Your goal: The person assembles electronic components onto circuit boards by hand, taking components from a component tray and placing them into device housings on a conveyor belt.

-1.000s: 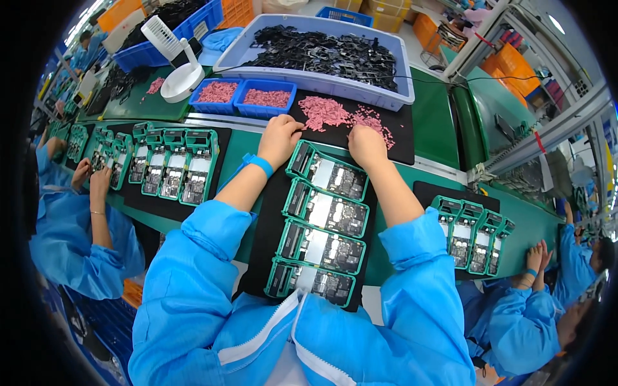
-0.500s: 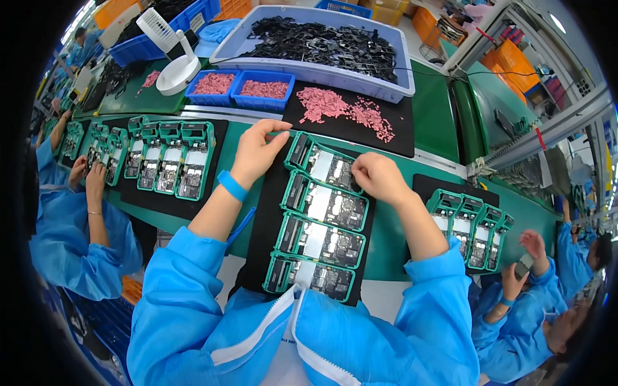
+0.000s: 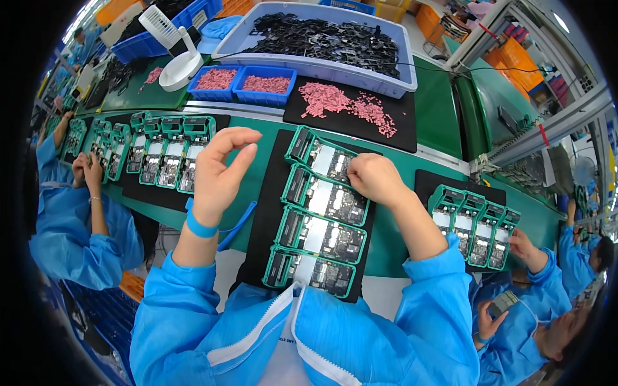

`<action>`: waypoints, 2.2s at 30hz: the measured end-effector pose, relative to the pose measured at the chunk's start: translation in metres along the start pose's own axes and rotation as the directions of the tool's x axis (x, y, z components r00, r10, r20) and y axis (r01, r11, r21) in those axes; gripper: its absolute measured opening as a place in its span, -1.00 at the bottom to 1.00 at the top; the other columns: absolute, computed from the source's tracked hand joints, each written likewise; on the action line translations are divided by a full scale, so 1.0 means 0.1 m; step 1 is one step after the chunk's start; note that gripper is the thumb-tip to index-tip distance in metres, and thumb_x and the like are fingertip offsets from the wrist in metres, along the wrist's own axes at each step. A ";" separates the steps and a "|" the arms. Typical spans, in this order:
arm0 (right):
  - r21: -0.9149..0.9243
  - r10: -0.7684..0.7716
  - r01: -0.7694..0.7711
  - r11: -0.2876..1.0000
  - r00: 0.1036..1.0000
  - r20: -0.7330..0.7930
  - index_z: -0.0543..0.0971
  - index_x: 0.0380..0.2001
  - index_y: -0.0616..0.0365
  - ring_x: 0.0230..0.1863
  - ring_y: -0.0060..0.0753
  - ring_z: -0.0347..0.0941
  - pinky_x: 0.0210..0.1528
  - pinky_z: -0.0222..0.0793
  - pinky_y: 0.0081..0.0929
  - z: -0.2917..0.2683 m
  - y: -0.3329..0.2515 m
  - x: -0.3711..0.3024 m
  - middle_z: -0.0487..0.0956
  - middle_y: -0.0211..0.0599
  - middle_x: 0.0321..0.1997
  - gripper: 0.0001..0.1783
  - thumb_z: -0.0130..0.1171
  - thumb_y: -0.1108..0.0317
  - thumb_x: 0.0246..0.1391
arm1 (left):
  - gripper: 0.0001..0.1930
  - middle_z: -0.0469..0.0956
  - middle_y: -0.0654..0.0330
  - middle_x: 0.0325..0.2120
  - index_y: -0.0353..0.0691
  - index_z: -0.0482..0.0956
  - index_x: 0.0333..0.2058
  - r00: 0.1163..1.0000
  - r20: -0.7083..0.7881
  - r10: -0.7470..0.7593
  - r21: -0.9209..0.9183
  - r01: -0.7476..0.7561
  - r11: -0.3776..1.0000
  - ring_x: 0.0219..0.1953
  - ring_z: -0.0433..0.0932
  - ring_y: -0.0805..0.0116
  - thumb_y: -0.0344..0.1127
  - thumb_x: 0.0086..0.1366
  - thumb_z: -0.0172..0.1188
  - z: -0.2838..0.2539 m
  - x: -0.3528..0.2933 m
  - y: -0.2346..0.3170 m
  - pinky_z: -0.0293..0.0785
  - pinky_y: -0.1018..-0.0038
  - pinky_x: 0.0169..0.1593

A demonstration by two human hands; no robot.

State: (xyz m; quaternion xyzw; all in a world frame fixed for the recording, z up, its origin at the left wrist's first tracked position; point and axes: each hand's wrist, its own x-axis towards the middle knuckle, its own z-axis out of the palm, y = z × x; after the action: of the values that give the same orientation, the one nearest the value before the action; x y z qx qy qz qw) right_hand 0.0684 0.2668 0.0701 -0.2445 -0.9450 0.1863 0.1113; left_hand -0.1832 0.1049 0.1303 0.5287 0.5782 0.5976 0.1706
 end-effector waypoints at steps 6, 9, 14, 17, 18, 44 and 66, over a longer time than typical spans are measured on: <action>-0.192 -0.093 0.088 0.977 0.996 -0.015 0.53 -0.58 0.18 -0.33 -0.06 0.52 -0.26 0.47 -0.18 0.02 -0.11 0.07 0.56 -0.17 -0.46 -0.94 0.10 0.44 -0.16 | -0.86 0.59 0.09 -0.28 -0.27 0.62 -0.28 0.995 0.005 0.096 0.188 -0.095 0.978 -0.17 0.56 0.19 -0.48 0.15 0.21 -0.09 -0.12 0.04 0.46 0.40 -0.08; -0.236 -0.096 0.095 0.967 0.995 0.008 0.53 -0.58 0.20 -0.32 -0.05 0.52 -0.24 0.47 -0.18 0.07 -0.09 0.09 0.57 -0.14 -0.45 -0.93 0.08 0.45 -0.17 | -0.87 0.60 0.10 -0.29 -0.26 0.63 -0.30 0.991 0.020 0.134 0.247 -0.134 0.960 -0.17 0.56 0.18 -0.48 0.14 0.22 -0.09 -0.19 0.02 0.46 0.38 -0.09; -0.362 -0.105 0.114 0.925 0.993 0.044 0.51 -0.59 0.16 -0.34 -0.09 0.52 -0.26 0.47 -0.20 0.10 -0.07 0.09 0.55 -0.22 -0.48 -0.95 0.12 0.44 -0.16 | -0.87 0.60 0.11 -0.29 -0.25 0.63 -0.31 0.987 0.033 0.158 0.308 -0.160 0.938 -0.18 0.55 0.17 -0.48 0.12 0.24 -0.08 -0.26 0.03 0.47 0.37 -0.11; -0.333 -0.070 0.083 0.939 0.996 0.051 0.57 -0.52 0.16 -0.32 -0.12 0.51 -0.26 0.47 -0.23 0.07 -0.11 0.10 0.54 -0.25 -0.45 -0.93 0.14 0.49 -0.19 | -0.88 0.59 0.11 -0.30 -0.25 0.63 -0.32 0.987 0.037 0.154 0.320 -0.157 0.934 -0.18 0.55 0.16 -0.48 0.12 0.24 -0.09 -0.29 0.01 0.47 0.37 -0.12; -0.335 -0.068 0.081 0.939 0.996 0.050 0.57 -0.52 0.16 -0.32 -0.12 0.51 -0.26 0.47 -0.23 0.04 -0.12 0.07 0.54 -0.25 -0.45 -0.93 0.14 0.49 -0.19 | -0.88 0.59 0.11 -0.30 -0.25 0.63 -0.32 0.989 0.036 0.141 0.320 -0.145 0.936 -0.18 0.55 0.16 -0.47 0.12 0.24 -0.09 -0.31 -0.01 0.48 0.37 -0.12; 0.896 0.872 -0.260 0.359 0.436 -0.222 0.51 -0.07 0.24 -0.23 -0.28 0.49 -0.12 0.38 -0.30 0.81 0.55 -0.19 0.60 -0.18 -0.25 -0.67 0.08 0.25 0.19 | -0.64 0.51 -0.09 -0.05 -0.38 0.42 0.04 0.972 0.110 -0.209 0.264 0.175 0.949 0.01 0.50 0.09 -0.26 0.38 -0.01 0.38 -0.59 -0.83 0.40 0.31 0.08; 0.836 0.745 0.164 0.523 -0.564 -0.356 0.54 -0.24 0.44 -0.31 -0.37 0.47 -0.23 0.44 -0.40 -0.10 1.62 -3.96 0.59 -0.18 -0.25 -0.67 0.13 0.28 0.22 | -0.93 0.50 0.25 -0.46 -0.10 0.68 -0.48 0.826 0.461 0.323 0.556 -0.553 0.621 -0.26 0.46 0.25 -0.33 0.03 0.25 1.74 0.50 -1.31 0.33 0.29 -0.15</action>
State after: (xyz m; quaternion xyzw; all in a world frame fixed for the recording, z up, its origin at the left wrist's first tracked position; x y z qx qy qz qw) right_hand 0.4783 0.2014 -0.0341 -0.5786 -0.1096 0.1904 0.7855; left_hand -0.1116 0.2701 -0.0013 0.7683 0.5683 0.2795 -0.0935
